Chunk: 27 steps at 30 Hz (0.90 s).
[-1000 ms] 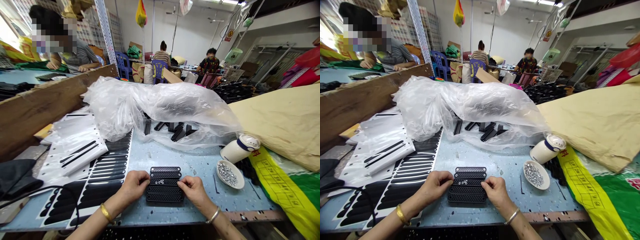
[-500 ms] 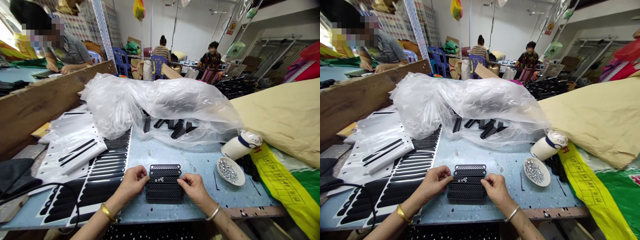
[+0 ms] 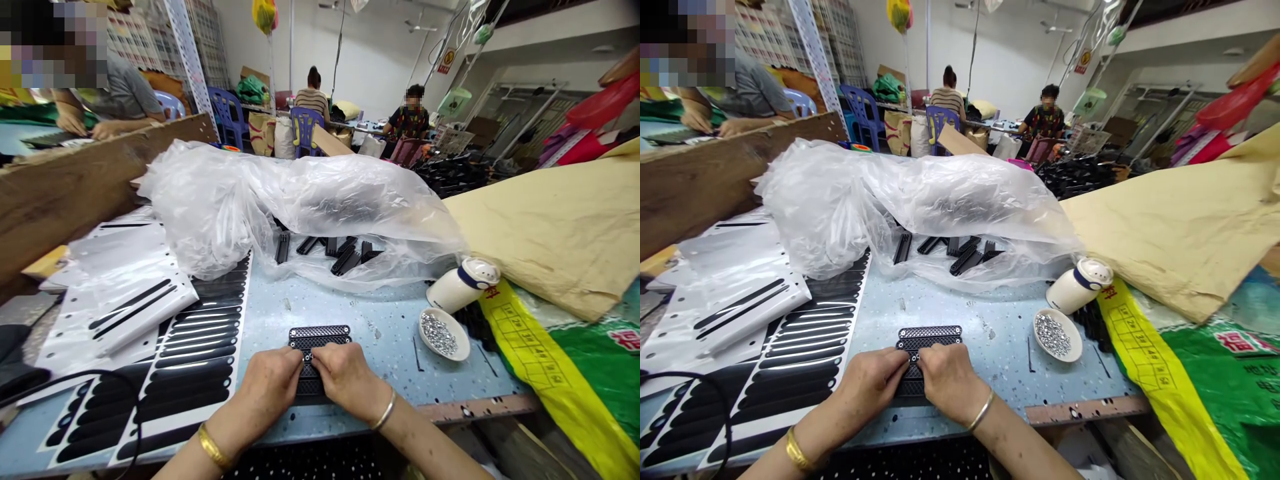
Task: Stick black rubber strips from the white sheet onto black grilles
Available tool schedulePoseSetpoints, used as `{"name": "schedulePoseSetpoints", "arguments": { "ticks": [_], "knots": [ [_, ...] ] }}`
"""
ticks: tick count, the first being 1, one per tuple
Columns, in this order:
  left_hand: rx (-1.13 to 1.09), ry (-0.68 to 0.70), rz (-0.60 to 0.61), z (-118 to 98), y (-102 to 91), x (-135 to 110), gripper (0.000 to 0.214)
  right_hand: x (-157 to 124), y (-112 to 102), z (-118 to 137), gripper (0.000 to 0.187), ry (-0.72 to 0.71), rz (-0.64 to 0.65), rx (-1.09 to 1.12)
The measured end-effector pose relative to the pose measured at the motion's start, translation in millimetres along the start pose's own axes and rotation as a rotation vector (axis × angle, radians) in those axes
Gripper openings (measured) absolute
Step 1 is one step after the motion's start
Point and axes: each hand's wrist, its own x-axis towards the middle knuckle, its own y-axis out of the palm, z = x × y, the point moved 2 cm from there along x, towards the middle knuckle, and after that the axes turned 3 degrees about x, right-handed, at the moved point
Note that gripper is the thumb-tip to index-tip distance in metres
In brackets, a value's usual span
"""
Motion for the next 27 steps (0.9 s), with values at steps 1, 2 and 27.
{"name": "schedulePoseSetpoints", "arguments": {
  "ticks": [1, 2, 27],
  "knots": [
    [-0.006, 0.005, -0.004, 0, 0.3, -2, 0.028, 1, 1, 0, 0.020, 0.003, 0.007, -0.001],
    [-0.015, 0.012, -0.012, 0, 0.4, -5, 0.028, 0, 2, -1, 0.022, 0.006, 0.007, -0.001],
    [-0.167, 0.039, -0.236, 12, 2.2, -14, 0.022, -29, 3, -15, 0.017, 0.025, -0.074, 0.068]
  ]
}}
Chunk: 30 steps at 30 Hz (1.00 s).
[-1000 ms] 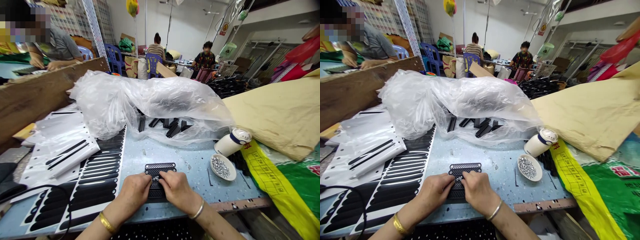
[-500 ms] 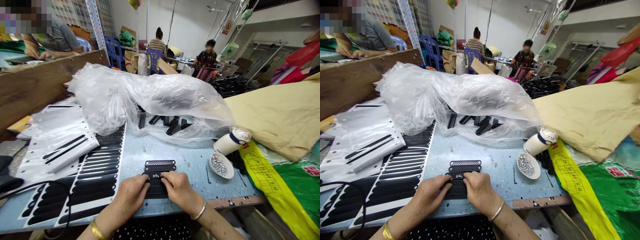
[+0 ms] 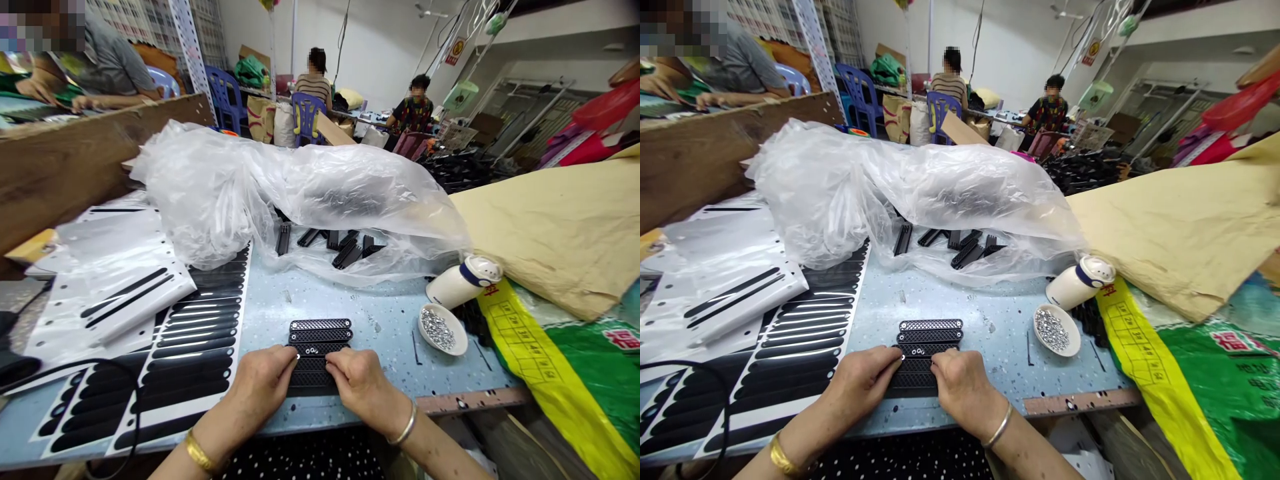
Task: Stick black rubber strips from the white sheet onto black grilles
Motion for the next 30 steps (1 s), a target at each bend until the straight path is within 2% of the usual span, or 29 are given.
{"name": "schedulePoseSetpoints", "arguments": {
  "ticks": [6, 9, 12, 18, 21, 23, 26, 30],
  "knots": [
    [-0.037, 0.047, -0.002, -7, -2.1, -5, 0.021, -2, 1, -3, 0.016, 0.024, -0.067, 0.035],
    [-0.056, 0.060, -0.045, -5, -0.9, -7, 0.019, -1, 0, -2, 0.013, -0.029, -0.071, 0.028],
    [-0.048, 0.113, -0.053, -3, 0.6, -9, 0.024, -2, 0, -1, 0.023, -0.113, -0.024, -0.051],
    [0.122, 0.199, 0.035, -7, -1.5, -14, 0.028, -12, -10, 7, 0.026, -0.236, 0.106, -0.262],
    [0.183, 0.207, 0.104, -9, -3.3, -20, 0.029, -17, -18, 10, 0.041, -0.304, 0.184, -0.363],
    [0.196, 0.199, 0.134, -7, -3.5, -24, 0.032, -21, -22, 9, 0.042, -0.317, 0.212, -0.396],
    [0.192, 0.192, 0.149, -4, -2.5, -28, 0.035, -27, -27, 2, 0.038, -0.298, 0.199, -0.409],
    [0.158, 0.180, 0.153, 0, -0.3, -30, 0.036, -38, -32, -7, 0.044, -0.287, 0.122, -0.426]
  ]
}}
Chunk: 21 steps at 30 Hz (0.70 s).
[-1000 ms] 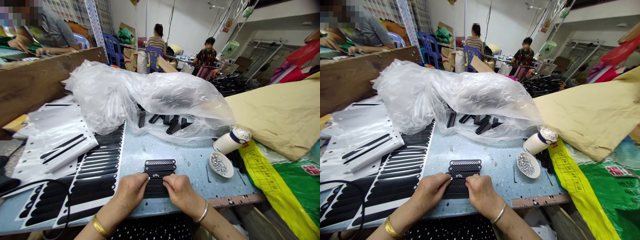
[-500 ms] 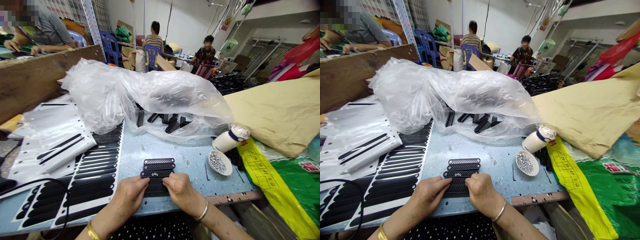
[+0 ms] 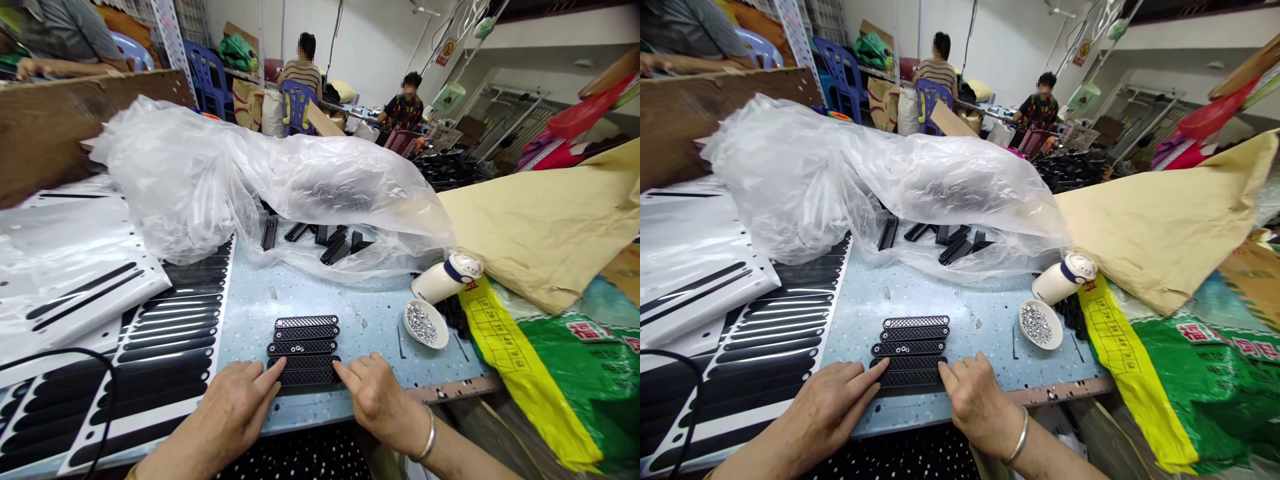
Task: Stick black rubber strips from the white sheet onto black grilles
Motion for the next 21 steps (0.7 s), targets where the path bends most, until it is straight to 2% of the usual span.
{"name": "schedulePoseSetpoints", "arguments": {
  "ticks": [6, 9, 14, 21],
  "knots": [
    [-0.037, -0.007, 0.012, 1, 0.5, 0, 0.038, -8, 3, -4, 0.048, 0.028, -0.008, -0.029],
    [-0.035, -0.009, 0.028, 2, -5.3, -3, 0.039, -7, 3, -3, 0.048, 0.018, -0.016, -0.002],
    [-0.005, -0.029, 0.084, 5, -17.6, -10, 0.040, -5, 0, 0, 0.047, -0.012, -0.103, 0.065],
    [-0.013, -0.042, 0.084, 2, -21.5, -12, 0.041, -3, -1, 3, 0.046, -0.013, -0.140, 0.048]
  ]
}}
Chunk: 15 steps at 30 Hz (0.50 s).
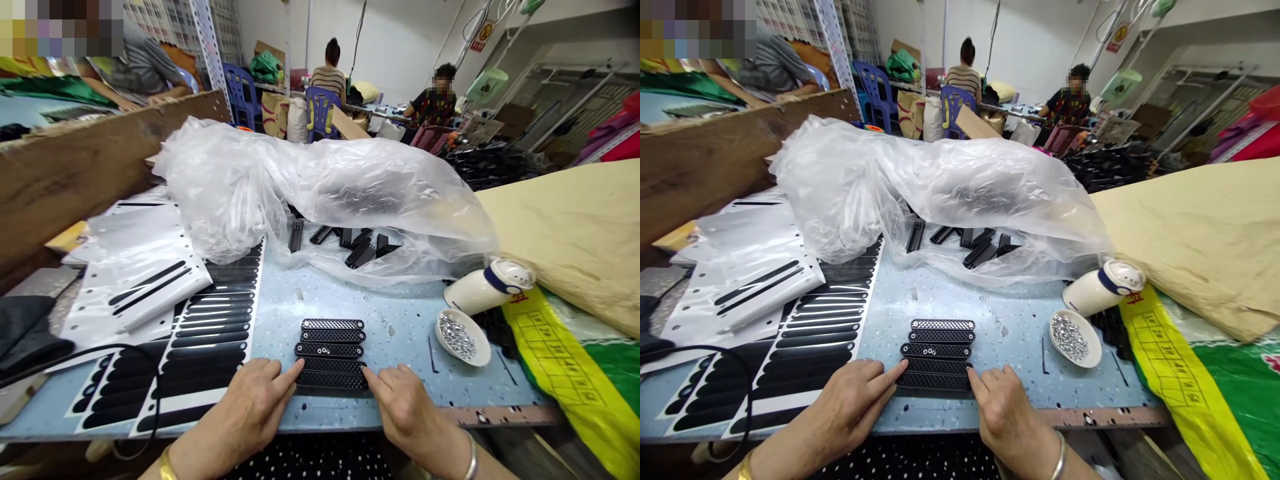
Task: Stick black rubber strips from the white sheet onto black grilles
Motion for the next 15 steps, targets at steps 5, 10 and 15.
{"name": "schedulePoseSetpoints", "arguments": {
  "ticks": [5, 10, 15],
  "knots": [
    [-0.178, -0.084, -0.054, -1.5, -4.7, 3.0, 0.039, 0.1, 0.4, 2.1, 0.047, -0.005, -0.002, 0.003],
    [-0.315, -0.139, -0.129, 1.4, -4.6, 6.1, 0.035, -1.1, 2.7, 1.8, 0.047, 0.012, -0.029, 0.026],
    [-0.343, -0.154, -0.214, -0.4, -2.3, 3.8, 0.034, -1.8, 2.2, 1.3, 0.046, 0.003, -0.021, 0.033]
  ]
}}
